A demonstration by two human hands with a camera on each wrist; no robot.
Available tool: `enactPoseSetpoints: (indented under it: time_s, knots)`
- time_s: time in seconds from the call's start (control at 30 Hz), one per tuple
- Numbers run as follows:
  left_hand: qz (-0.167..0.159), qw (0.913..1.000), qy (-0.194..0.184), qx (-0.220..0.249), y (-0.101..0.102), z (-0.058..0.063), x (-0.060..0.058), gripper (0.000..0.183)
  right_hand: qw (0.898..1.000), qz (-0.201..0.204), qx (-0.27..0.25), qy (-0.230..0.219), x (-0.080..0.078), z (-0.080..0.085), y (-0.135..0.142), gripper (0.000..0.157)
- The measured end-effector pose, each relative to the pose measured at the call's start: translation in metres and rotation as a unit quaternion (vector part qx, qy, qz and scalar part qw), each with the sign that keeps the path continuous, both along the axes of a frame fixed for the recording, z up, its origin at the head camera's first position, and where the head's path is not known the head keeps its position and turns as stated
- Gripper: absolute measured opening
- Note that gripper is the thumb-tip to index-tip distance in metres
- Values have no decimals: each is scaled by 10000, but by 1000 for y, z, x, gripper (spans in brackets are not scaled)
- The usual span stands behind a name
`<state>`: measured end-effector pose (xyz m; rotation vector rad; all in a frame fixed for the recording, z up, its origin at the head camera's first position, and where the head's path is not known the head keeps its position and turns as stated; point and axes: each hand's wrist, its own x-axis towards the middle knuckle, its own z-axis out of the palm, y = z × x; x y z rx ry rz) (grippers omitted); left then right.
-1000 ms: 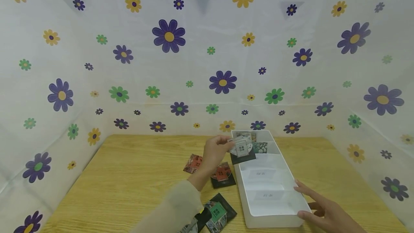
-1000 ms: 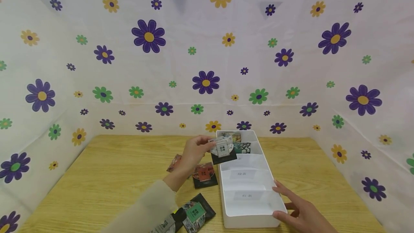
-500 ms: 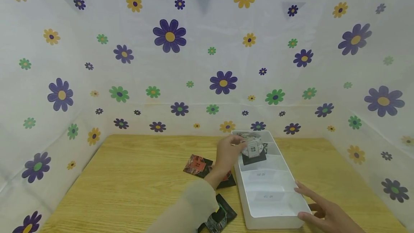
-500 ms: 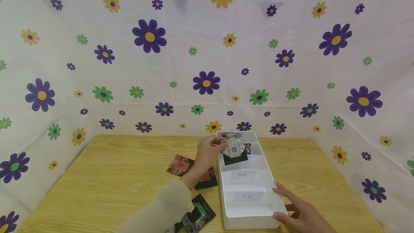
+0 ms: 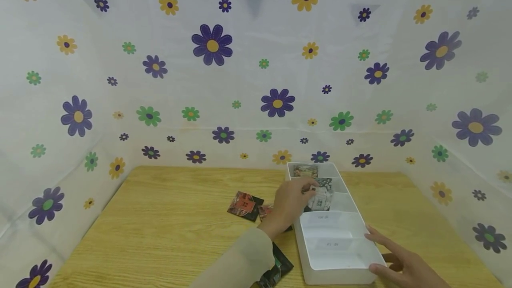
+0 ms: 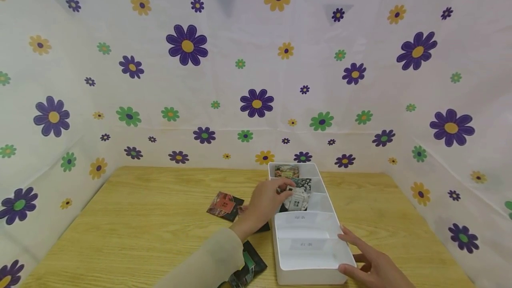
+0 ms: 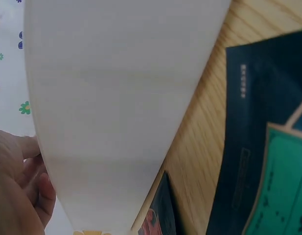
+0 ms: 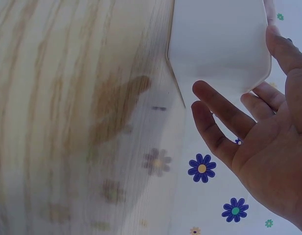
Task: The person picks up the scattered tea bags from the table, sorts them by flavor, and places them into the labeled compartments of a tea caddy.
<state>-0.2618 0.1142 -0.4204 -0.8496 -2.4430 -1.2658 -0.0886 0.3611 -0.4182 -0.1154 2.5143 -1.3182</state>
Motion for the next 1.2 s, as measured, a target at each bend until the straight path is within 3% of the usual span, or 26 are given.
enactPoseSetpoints:
  time_s: [0.23,0.47,0.63,0.73,0.87,0.97,1.1,1.2]
  knots:
    - [297,9982,-79,-506,5,-2,2,8,10000,45,-4,26,-1,0,1,72]
    - [372,9926,381,-1096,4,-4,5,12,10000,-30,65,15,-1,2,-2,73]
    - [433,9899,646,-1183,3,-5,7,15,9999,-65,145,26,-1,2,-2,73]
    - [504,9917,618,-1010,0,-5,6,14,9998,-64,181,31,-1,2,-3,72]
    - [462,9969,280,-566,-10,-3,0,13,9997,-65,221,44,-1,1,-3,73]
    - [185,9994,-242,-142,-23,1,-5,15,9999,-41,162,38,-1,1,-3,72]
    - [-178,9945,-945,407,-43,7,-10,20,10000,35,2,29,0,1,-2,72]
    - [-417,9885,-1266,708,-60,11,-13,23,10000,68,-27,32,-1,1,-1,71]
